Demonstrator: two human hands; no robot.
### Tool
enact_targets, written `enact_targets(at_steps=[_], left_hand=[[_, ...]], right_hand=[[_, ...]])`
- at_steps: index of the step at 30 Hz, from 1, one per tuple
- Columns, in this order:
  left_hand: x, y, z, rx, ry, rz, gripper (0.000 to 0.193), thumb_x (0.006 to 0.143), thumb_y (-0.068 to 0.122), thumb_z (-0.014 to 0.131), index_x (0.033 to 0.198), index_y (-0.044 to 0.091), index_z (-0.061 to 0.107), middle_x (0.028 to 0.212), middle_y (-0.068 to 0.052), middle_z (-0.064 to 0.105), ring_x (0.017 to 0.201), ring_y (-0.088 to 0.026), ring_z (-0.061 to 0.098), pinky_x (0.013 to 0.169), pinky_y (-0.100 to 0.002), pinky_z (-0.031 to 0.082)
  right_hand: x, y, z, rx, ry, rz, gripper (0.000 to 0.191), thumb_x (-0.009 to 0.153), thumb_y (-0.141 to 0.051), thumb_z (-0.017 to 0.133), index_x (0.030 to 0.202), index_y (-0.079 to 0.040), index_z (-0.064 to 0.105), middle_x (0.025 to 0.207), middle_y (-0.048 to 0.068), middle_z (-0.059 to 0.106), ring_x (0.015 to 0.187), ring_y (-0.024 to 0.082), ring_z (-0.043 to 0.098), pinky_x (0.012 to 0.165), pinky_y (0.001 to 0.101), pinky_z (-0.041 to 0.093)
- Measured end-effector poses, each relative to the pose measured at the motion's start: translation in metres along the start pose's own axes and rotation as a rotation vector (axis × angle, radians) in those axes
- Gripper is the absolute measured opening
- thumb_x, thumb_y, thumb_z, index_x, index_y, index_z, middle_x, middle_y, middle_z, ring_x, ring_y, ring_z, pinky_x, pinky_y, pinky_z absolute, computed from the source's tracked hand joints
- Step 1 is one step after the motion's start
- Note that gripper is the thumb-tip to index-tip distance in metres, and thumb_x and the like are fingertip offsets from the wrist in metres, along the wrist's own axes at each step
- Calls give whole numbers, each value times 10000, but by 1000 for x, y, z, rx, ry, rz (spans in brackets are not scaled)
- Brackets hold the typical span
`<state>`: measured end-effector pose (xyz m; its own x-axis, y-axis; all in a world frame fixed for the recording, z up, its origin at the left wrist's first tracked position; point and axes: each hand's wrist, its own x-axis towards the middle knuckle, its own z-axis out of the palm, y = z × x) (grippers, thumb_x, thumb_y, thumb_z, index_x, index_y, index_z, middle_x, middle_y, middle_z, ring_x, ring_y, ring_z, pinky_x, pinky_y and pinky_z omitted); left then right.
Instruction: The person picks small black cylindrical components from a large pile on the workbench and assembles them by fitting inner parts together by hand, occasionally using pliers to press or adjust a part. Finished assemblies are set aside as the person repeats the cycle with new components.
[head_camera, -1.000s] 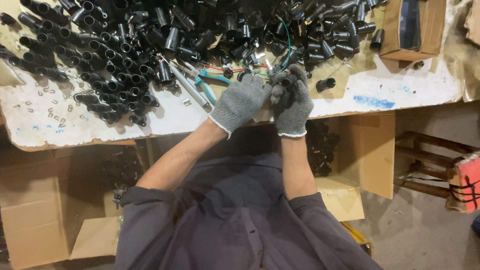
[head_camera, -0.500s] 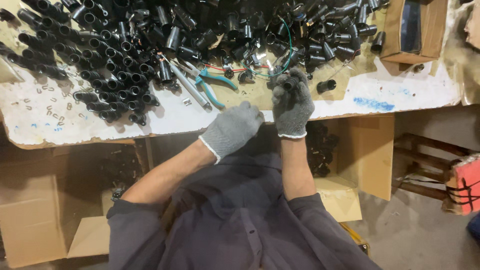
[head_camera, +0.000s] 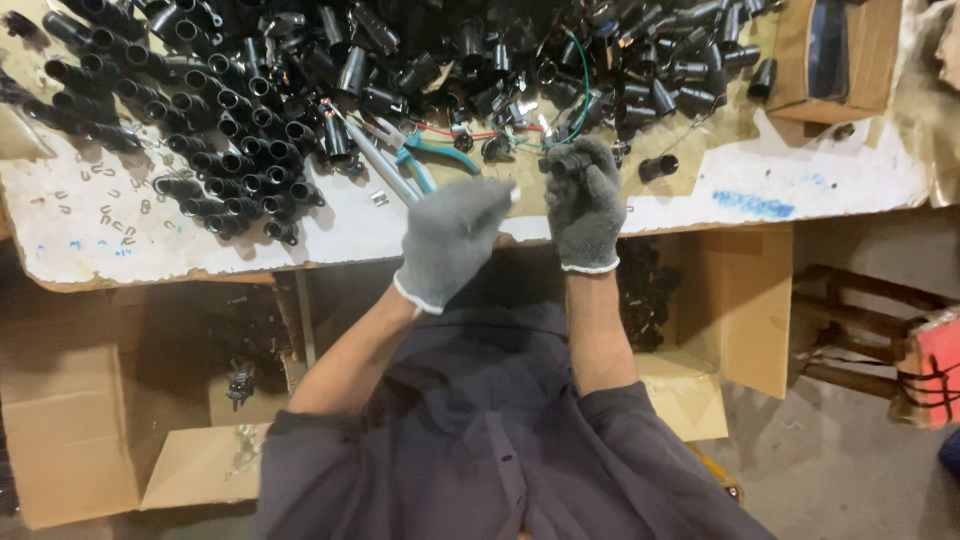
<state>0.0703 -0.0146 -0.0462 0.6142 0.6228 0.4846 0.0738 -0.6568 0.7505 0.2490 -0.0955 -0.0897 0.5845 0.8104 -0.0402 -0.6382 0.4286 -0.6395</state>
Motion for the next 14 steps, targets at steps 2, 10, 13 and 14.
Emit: enact_targets(at_steps=[2,10,13,14], left_hand=[[12,1,4,-162,115,-115,155,941,104,755,1088,55,743,988,-121,739,858,-254,736,744,-338,580],[23,-1,23,-209,85,-219,223,888,93,770,1108,60,778,966,-129,758,794,-254,732,703,-343,564],[21,-5,25,-141,113,-152,190,910,109,778,1092,59,764,974,-124,749,838,-258,739,757,-345,578],[20,-6,26,-146,84,-174,196,912,108,782,1104,67,770,966,-124,753,839,-255,740,761,-341,577]], right_hand=[[-2,1,0,-13,-24,8,385,971,-192,704,1313,-44,606,1178,164,700,1047,259,680,768,304,546],[-6,1,2,-81,-74,-3,415,944,-173,763,1299,-20,613,1186,152,711,1009,249,697,812,325,571],[-4,3,-2,-96,-83,-3,413,964,-157,774,1313,-8,612,1172,150,703,999,241,694,827,333,575],[-4,4,-2,-104,-89,-1,413,976,-148,781,1322,-3,607,1165,148,697,1013,233,689,871,338,580]])
